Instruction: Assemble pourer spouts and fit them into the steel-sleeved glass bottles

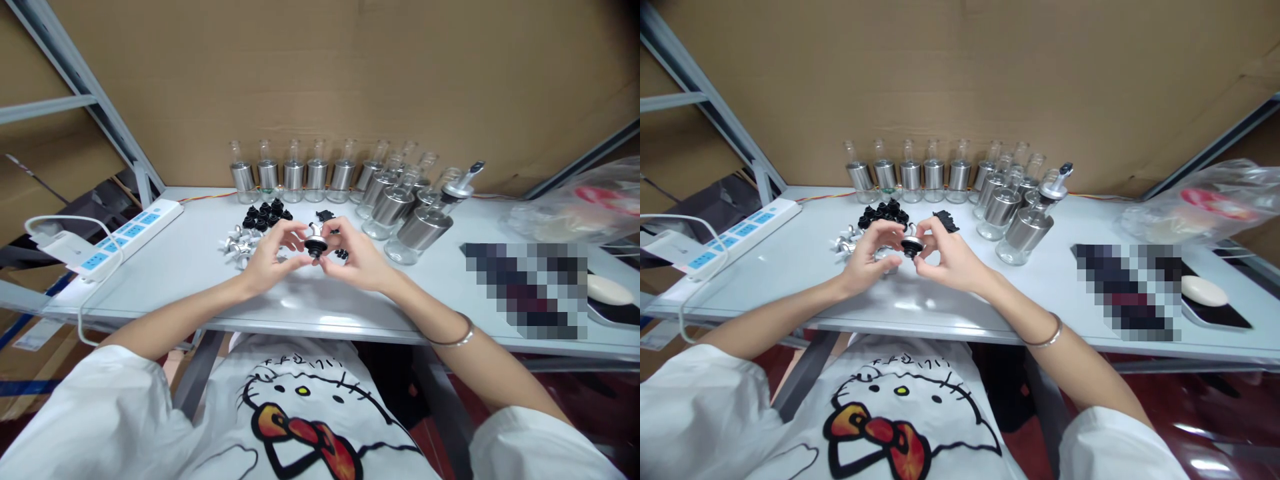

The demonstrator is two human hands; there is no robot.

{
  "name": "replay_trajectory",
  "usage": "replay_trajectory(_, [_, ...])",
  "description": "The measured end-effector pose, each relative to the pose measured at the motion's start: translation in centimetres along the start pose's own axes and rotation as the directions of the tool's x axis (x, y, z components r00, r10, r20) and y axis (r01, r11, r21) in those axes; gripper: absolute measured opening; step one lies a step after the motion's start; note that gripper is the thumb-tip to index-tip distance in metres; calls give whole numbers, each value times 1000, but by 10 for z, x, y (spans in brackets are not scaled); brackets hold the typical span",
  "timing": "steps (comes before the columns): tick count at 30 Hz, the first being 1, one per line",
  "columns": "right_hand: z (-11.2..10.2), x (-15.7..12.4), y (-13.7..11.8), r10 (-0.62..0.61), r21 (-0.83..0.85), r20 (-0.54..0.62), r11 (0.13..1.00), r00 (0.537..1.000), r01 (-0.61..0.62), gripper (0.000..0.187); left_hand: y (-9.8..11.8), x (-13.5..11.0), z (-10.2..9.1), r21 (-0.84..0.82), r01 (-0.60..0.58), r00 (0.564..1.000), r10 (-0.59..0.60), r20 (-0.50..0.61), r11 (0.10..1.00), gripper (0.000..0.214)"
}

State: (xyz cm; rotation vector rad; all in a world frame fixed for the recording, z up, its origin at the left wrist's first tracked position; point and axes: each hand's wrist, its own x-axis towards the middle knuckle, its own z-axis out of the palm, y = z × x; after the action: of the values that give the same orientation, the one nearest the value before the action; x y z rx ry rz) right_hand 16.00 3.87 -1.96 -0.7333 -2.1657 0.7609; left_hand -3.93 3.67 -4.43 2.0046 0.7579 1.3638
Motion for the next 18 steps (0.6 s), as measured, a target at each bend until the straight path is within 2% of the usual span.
replay_trajectory(2, [-2,1,-1,34,7,36,999,999,-35,25,0,1,1,79,29,998,-32,44,996,40])
replay_trajectory(5, [-13,3,-2,58,-44,56,998,997,-55,25,0,2,2,61,92,996,-92,4,994,35])
replay_trajectory(8, [-30,8,2,71,-145,-54,986,996,-78,20,-1,1,4,-24,123,991,-124,-57,992,35])
replay_trajectory(11, [-45,11,19,88,-339,-182,929,979,-147,17,0,0,5,-102,132,990,-136,-34,986,33])
replay_trajectory(13, [-50,12,35,115,-495,-131,853,985,-166,19,2,-1,6,-131,155,988,-156,4,979,32])
replay_trajectory(15, [-49,12,52,147,-607,-8,785,989,-122,24,3,-2,6,-123,172,985,-171,22,977,31])
replay_trajectory(18, [-42,10,71,171,-657,107,752,979,-59,31,2,-2,5,-72,155,988,-153,36,985,34])
